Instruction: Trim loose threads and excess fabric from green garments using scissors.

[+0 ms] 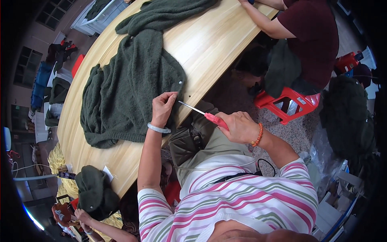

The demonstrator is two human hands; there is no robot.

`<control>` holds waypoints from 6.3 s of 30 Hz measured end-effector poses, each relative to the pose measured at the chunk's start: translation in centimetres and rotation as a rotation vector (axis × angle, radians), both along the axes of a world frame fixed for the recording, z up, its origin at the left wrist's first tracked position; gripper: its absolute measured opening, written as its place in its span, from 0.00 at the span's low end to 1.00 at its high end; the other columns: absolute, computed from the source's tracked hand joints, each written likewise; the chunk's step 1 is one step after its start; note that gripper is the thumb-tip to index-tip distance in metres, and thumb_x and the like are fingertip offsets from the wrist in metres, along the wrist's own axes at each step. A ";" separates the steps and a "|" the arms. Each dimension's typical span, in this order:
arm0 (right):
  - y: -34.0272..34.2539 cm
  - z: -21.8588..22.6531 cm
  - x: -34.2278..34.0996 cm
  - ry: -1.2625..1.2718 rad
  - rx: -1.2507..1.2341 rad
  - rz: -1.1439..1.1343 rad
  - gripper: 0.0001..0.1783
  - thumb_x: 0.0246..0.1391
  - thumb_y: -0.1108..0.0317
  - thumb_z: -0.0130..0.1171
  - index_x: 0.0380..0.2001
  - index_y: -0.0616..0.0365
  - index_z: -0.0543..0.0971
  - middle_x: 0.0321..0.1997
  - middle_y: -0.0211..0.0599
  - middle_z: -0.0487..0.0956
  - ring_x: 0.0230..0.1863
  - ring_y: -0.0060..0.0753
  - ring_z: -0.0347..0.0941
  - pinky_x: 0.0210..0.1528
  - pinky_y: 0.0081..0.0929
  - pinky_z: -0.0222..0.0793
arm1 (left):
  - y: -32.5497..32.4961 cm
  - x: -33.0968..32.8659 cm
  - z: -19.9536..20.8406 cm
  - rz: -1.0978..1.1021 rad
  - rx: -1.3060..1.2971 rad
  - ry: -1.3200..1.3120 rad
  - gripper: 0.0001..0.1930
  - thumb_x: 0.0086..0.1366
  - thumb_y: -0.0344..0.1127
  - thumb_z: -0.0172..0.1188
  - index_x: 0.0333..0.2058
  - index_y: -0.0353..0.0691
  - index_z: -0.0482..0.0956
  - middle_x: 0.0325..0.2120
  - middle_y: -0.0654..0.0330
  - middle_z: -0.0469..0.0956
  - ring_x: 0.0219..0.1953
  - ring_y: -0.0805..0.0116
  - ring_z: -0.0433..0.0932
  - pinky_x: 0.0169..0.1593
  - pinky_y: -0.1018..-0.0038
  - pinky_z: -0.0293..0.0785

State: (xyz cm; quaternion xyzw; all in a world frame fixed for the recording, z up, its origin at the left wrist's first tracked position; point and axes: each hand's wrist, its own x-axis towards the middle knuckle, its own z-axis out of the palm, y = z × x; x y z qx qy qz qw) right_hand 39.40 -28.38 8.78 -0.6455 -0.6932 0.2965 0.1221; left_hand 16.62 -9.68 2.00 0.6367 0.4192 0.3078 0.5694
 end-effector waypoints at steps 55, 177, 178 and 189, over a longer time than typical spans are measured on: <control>-1.7 0.3 -1.4 -0.004 0.039 0.120 0.17 0.54 0.63 0.56 0.47 0.51 0.72 0.26 0.49 0.79 0.32 0.54 0.77 0.38 0.48 0.70 | -5.4 -4.5 1.7 0.007 -0.134 -0.029 0.13 0.63 0.18 0.51 0.46 0.29 0.75 0.36 0.60 0.78 0.35 0.76 0.78 0.43 0.81 0.78; -2.8 -0.9 -1.7 -0.058 0.109 0.026 0.14 0.56 0.61 0.51 0.45 0.51 0.70 0.28 0.52 0.79 0.35 0.58 0.77 0.40 0.51 0.70 | -9.9 -5.0 2.1 0.044 0.880 0.504 0.17 0.55 0.29 0.62 0.44 0.39 0.77 0.41 0.54 0.75 0.48 0.54 0.72 0.53 0.61 0.64; -3.1 -0.5 -1.6 -0.069 0.082 0.015 0.15 0.56 0.60 0.51 0.46 0.51 0.70 0.29 0.52 0.79 0.37 0.58 0.77 0.42 0.52 0.69 | -10.5 -5.7 2.3 0.059 0.987 0.636 0.27 0.52 0.34 0.66 0.52 0.43 0.73 0.52 0.54 0.71 0.59 0.51 0.64 0.60 0.58 0.54; -2.4 -2.0 1.3 0.078 0.151 -0.123 0.18 0.54 0.58 0.55 0.46 0.53 0.72 0.29 0.54 0.79 0.35 0.58 0.77 0.40 0.51 0.71 | 1.8 -19.9 0.7 0.615 0.515 1.188 0.36 0.49 0.45 0.67 0.57 0.43 0.66 0.52 0.45 0.68 0.54 0.43 0.68 0.55 0.56 0.66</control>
